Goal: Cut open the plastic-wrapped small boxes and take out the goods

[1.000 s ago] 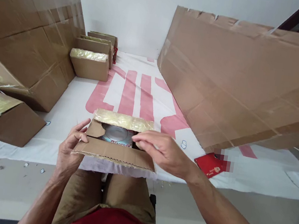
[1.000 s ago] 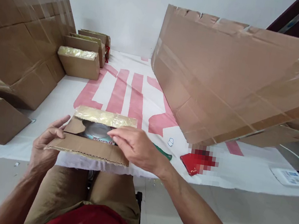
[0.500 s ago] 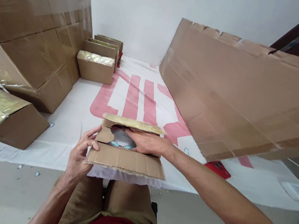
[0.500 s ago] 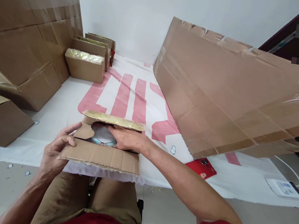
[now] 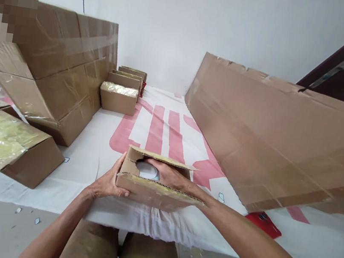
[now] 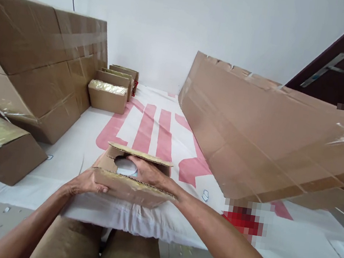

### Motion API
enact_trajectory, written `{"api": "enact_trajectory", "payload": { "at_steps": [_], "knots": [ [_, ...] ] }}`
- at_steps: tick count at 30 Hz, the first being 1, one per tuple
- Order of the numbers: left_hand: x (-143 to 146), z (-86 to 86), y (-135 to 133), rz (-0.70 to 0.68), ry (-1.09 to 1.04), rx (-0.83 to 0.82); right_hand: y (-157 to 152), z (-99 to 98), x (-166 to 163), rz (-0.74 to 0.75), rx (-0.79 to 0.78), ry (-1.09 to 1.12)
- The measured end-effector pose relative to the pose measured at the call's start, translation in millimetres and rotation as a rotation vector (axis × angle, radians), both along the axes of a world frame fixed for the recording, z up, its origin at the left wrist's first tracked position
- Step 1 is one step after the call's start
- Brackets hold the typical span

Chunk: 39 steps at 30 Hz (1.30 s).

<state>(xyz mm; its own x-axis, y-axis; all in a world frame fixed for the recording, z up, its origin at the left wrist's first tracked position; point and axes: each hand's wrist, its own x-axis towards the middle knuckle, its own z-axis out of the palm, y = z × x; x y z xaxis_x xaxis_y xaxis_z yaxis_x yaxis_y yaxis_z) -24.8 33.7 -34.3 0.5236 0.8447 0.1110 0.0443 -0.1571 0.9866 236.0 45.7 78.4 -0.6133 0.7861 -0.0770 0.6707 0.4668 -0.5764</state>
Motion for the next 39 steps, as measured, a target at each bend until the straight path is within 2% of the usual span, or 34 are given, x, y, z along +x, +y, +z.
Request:
{"api": "enact_trajectory", "payload": {
  "at_steps": [3, 5, 8, 10, 12, 15, 16, 17, 20, 22, 27, 31, 33, 36, 39],
  "knots": [
    [-2, -1.5, -7, 0.029, -0.001, -0.006, -1, 8.4, -1, -0.064, 0.029, 0.032],
    [-7, -6.9, -10, 0.059, 0.023, 0.008, -6, 23.5, -1, -0.095, 0.1, 0.083],
    [-17, -11.8, -11, 0.096, 0.087, 0.023, -15, 59.2, 8, -0.144, 0.16, 0.269],
    [-25, -5.6, -14, 0.143, 0.161, 0.028, -22, 86.6, 18, -0.202, 0.101, 0.415],
    [-31, 12.4, -23, 0.297, 0.201, 0.102, -28, 112.0, 28, -0.268, 0.056, 0.536],
    [-31, 59.1, -47, 0.608, 0.106, 0.379, -39, 139.2, 38, -0.294, 0.104, 0.631],
    [-28, 77.1, -55, 0.636, 0.058, 0.459, -42, 144.5, 39, -0.284, 0.126, 0.643],
    [-22, 94.6, -62, 0.599, 0.03, 0.488, -45, 148.0, 38, -0.263, 0.136, 0.644],
    [-1, 136.0, -73, 0.387, -0.066, 0.334, -55, 149.8, 26, -0.169, 0.131, 0.628],
    [12, 151.1, -75, 0.324, -0.133, 0.219, -61, 149.2, 15, -0.112, 0.131, 0.61],
    [25, 166.6, -79, 0.387, -0.372, 0.221, -70, 166.3, 4, -0.022, 0.143, 0.622],
    [24, 176.9, -83, 0.416, -0.578, 0.179, -71, 178.1, 12, 0.044, 0.256, 0.622],
    [24, 179.0, -82, 0.466, -0.633, 0.162, -73, 168.6, 13, -0.007, 0.256, 0.632],
    [24, 181.1, -77, 0.532, -0.661, 0.193, -75, 142.3, 4, -0.086, 0.162, 0.702],
    [24, 192.1, -65, 0.5, -0.646, 0.272, -72, 129.4, -7, -0.113, 0.152, 0.834]
  ]
}}
